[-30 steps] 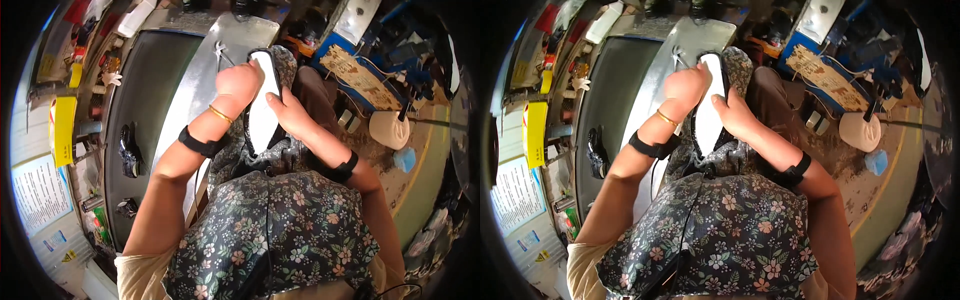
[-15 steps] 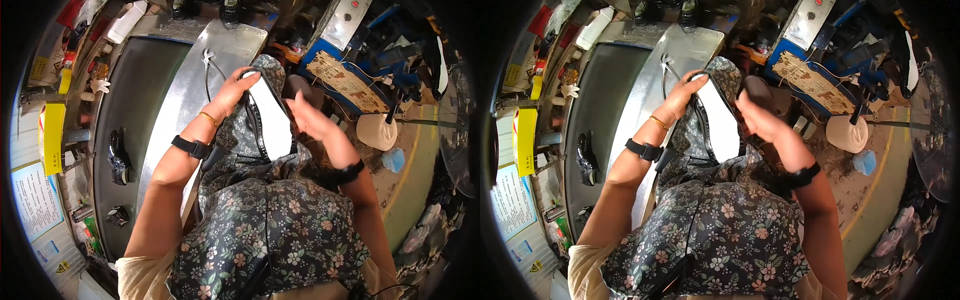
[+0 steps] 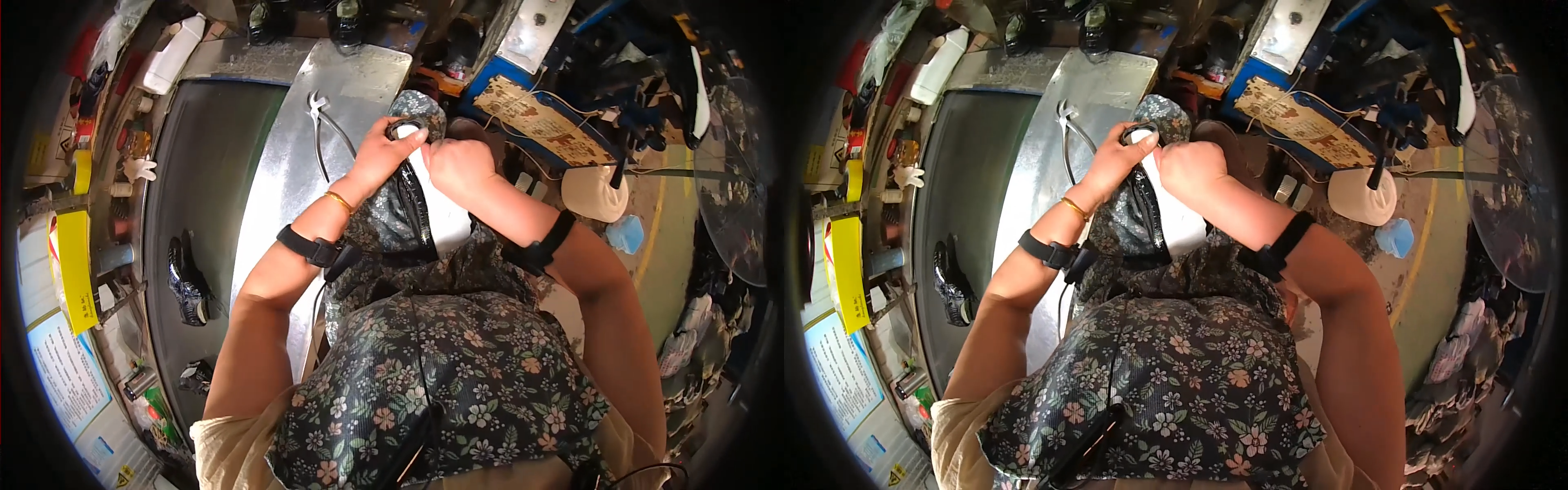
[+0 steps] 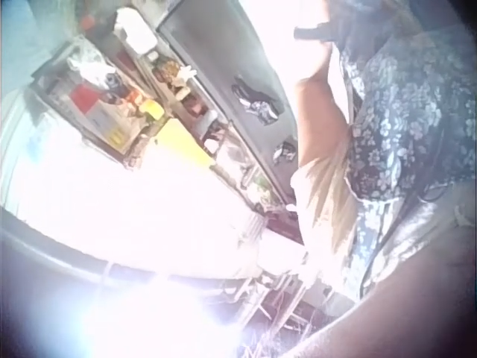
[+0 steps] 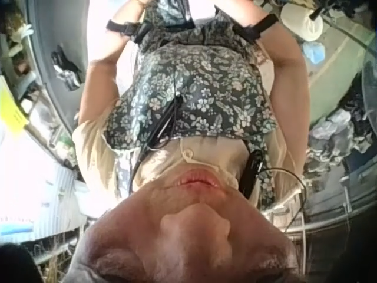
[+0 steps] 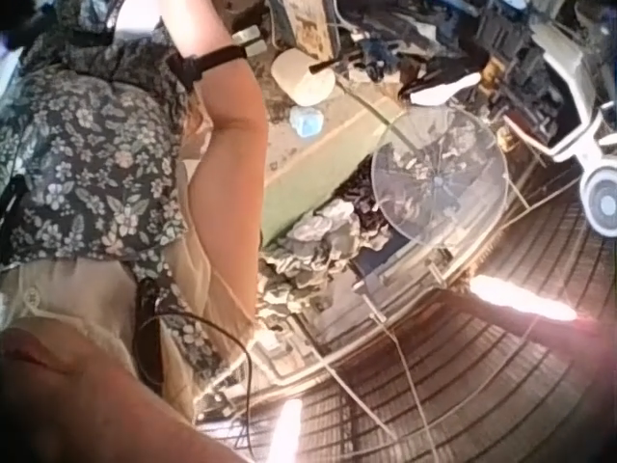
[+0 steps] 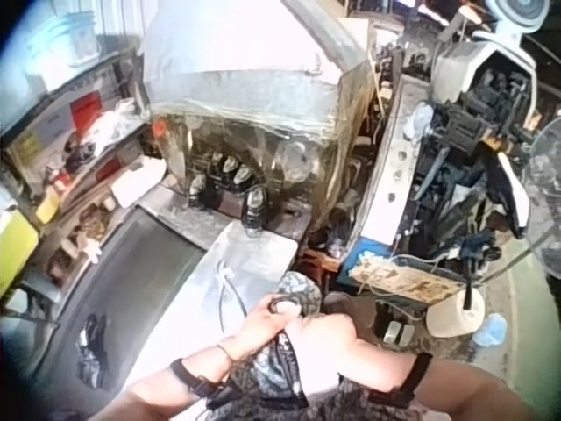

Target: The recorder is seen assembling and stitching shoe uppers to soles in a factory setting.

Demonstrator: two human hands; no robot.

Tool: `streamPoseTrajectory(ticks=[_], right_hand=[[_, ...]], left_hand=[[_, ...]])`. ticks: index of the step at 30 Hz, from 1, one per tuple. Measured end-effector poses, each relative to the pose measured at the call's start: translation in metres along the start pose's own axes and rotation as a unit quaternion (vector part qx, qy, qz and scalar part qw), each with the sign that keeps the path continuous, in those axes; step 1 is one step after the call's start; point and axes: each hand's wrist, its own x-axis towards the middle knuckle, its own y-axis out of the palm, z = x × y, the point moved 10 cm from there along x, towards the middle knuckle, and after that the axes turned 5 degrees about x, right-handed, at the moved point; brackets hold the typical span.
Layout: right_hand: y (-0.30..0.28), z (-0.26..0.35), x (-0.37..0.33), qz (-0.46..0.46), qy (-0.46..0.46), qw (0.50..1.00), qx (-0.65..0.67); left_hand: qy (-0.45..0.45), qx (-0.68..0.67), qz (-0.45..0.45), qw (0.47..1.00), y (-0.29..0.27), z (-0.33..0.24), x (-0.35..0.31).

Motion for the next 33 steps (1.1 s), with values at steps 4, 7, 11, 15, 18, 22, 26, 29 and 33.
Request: streamPoseTrajectory(ticks=[4, 7, 11, 15, 18, 22, 26, 29, 33], right_hand=[[0.021, -0.037, -0.048, 0.104, 0.212, 0.863, 0.446], [0.039, -0.016, -0.093, 0.147, 0.162, 0.851, 0.478], [0.019, -0.024, -0.097, 0.064, 0.13, 0.786, 0.601], [-0.038, -0.032, -0.083, -0.003, 0.033, 0.888, 0.459], [-0.03, -0.004, -0.086, 0.109, -0.021, 0.885, 0.451], [-0.026, 0.043, -0.089, 0.068, -0.15, 0.93, 0.328], [-0.051, 0.061, -0.089, -0.117, -0.21, 0.922, 0.302], [-0.053, 0.053, -0.084, -0.163, -0.196, 0.923, 0.289], [-0.024, 0.03, -0.049, -0.092, -0.122, 0.933, 0.325]], left_hand=[[0.008, 0.001, 0.019, 1.0, 0.001, 0.008, -0.002], [-0.048, -0.048, -0.028, 0.997, 0.0, 0.023, -0.004], [-0.009, -0.043, -0.077, 0.996, -0.01, -0.027, -0.02], [0.038, -0.028, 0.002, 0.999, -0.041, -0.099, -0.06], [-0.061, 0.097, 0.178, 0.977, -0.023, -0.072, -0.072], [0.099, 0.213, 0.472, 0.85, 0.054, -0.02, -0.121], [0.075, 0.268, 0.412, 0.868, 0.054, 0.018, -0.119], [0.041, 0.117, 0.423, 0.897, 0.046, 0.002, -0.109], [-0.181, -0.042, 0.429, 0.884, 0.039, 0.024, -0.107]])
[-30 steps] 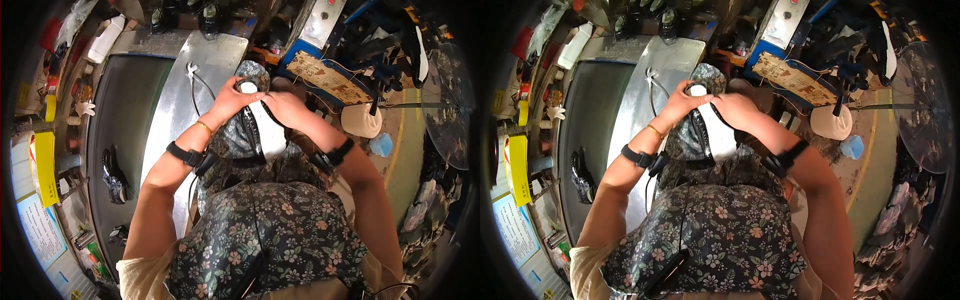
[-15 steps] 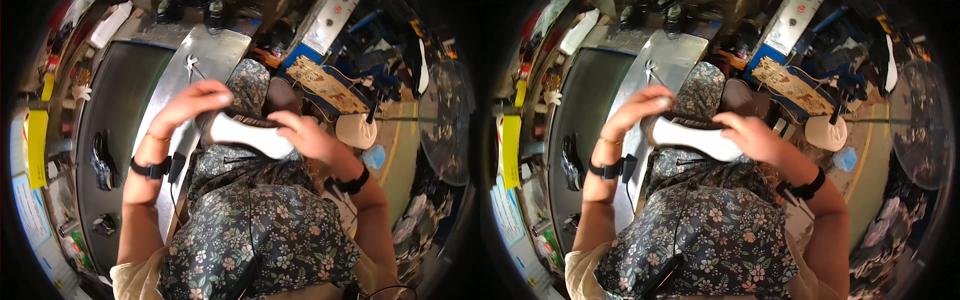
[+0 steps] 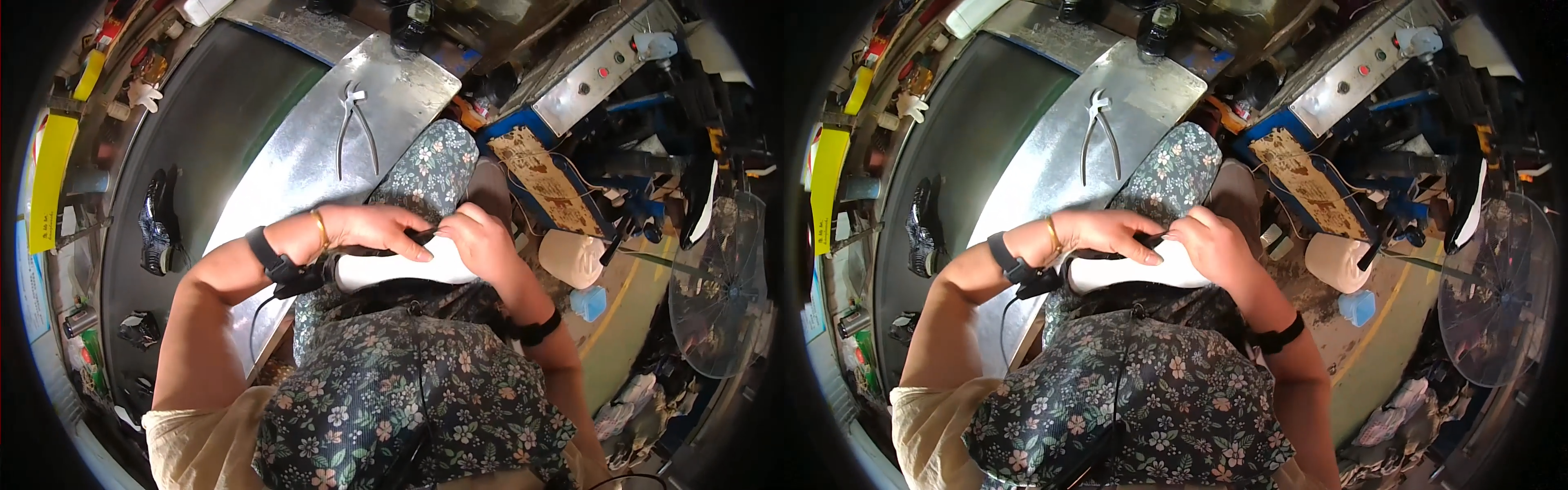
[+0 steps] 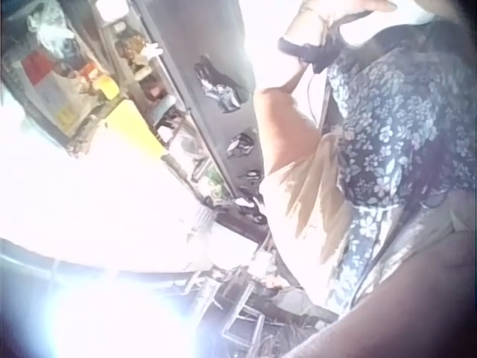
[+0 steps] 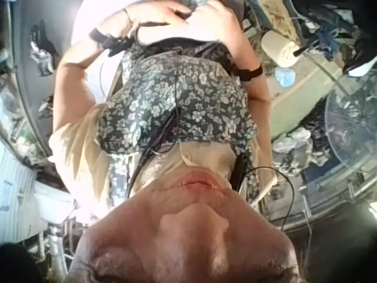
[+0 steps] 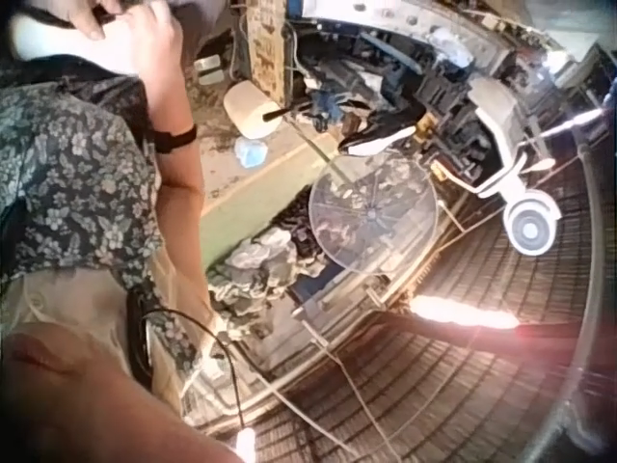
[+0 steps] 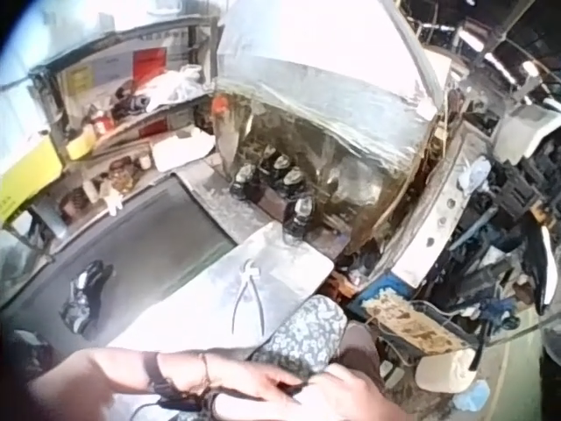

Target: The recorder is seen assembling and stitching shoe uppers to soles in a factory setting.

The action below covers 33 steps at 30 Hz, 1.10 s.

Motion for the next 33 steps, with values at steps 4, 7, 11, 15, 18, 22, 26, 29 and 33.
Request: streamPoseTrajectory(ticks=[4, 7, 11, 15, 18, 22, 26, 29, 33], right_hand=[[0.054, 0.001, 0.042, 0.206, -0.041, 0.978, 0.006], [0.108, 0.021, 0.087, 0.374, -0.06, 0.922, 0.082], [0.139, -0.019, 0.175, 0.23, 0.112, 0.966, -0.027], [0.187, -0.051, 0.186, 0.229, 0.104, 0.927, -0.279], [0.179, -0.069, 0.186, 0.21, 0.097, 0.933, -0.274], [0.083, -0.116, 0.16, 0.248, 0.373, 0.885, 0.127], [-0.057, -0.069, 0.046, 0.119, 0.348, 0.879, 0.304], [-0.097, -0.044, -0.071, 0.137, 0.435, 0.876, 0.157], [-0.076, 0.001, -0.13, 0.275, 0.393, 0.873, 0.091]], left_hand=[[0.093, -0.06, -0.065, 0.992, 0.001, 0.019, -0.028], [0.039, -0.161, -0.197, 0.966, -0.012, 0.06, -0.072], [0.072, -0.225, -0.385, 0.892, -0.018, 0.071, -0.137], [0.051, -0.336, -0.459, 0.821, 0.002, 0.084, -0.168], [0.089, -0.27, -0.45, 0.847, 0.001, 0.064, -0.167], [0.163, -0.101, -0.347, 0.918, -0.006, 0.005, -0.117], [0.192, -0.11, -0.137, 0.965, 0.016, -0.03, -0.019], [0.108, 0.104, -0.097, 0.984, 0.026, -0.021, 0.038], [0.068, 0.08, -0.068, 0.992, 0.037, -0.007, 0.058]])
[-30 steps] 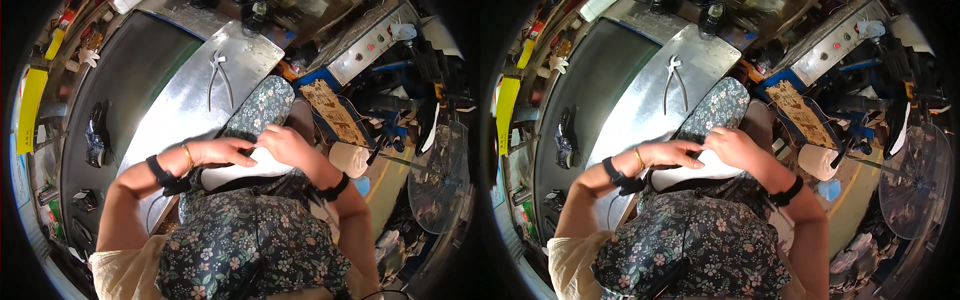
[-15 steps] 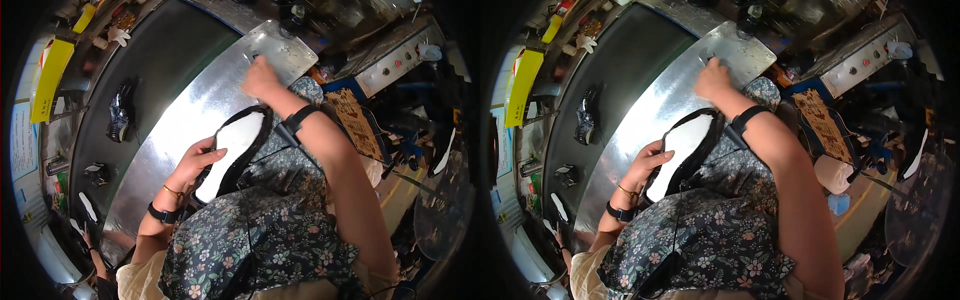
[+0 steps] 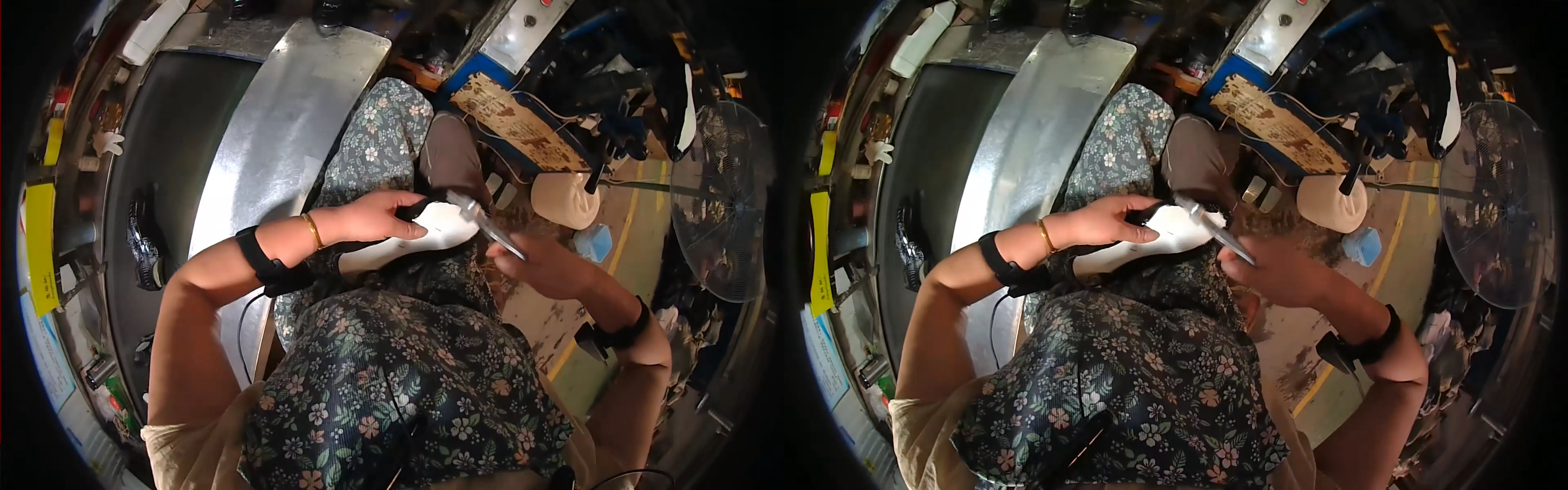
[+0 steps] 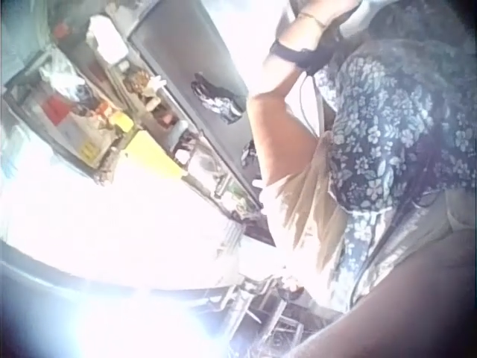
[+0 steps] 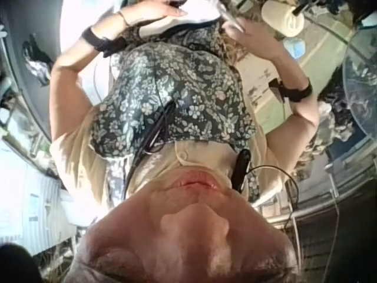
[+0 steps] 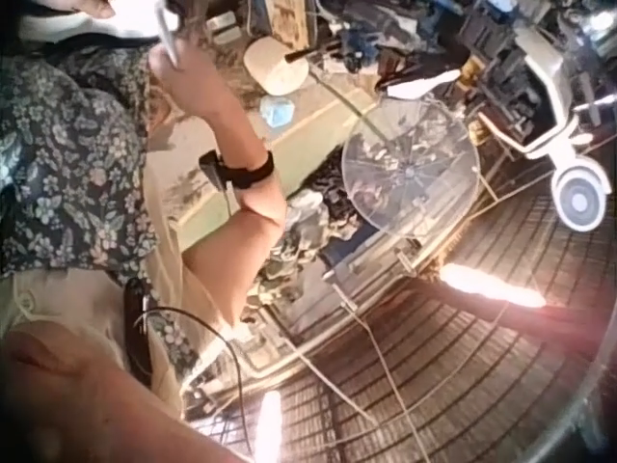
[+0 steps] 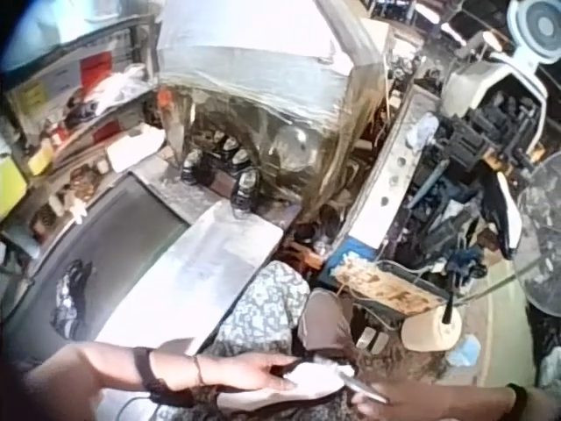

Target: The recorder is seen assembling and stitching shoe uppers to soles in a factory setting.

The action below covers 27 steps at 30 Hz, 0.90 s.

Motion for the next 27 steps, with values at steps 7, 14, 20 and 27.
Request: streamPoseTrajectory(ticks=[7, 14, 20, 27], right_hand=[[0.011, -0.01, 0.029, 0.15, 0.017, 0.988, -0.006], [-0.001, -0.034, 0.058, -0.096, -0.245, 0.946, -0.188], [0.014, -0.046, 0.041, -0.211, -0.299, 0.898, -0.244], [0.018, -0.019, -0.022, -0.12, -0.111, 0.974, -0.157]], left_hand=[[0.045, 0.181, -0.1, 0.977, -0.003, -0.01, -0.013], [0.114, 0.154, -0.104, 0.976, -0.006, -0.013, -0.008], [-0.052, -0.112, -0.013, 0.992, 0.005, -0.004, 0.015], [-0.048, 0.092, -0.023, 0.994, 0.013, -0.001, 0.026]])
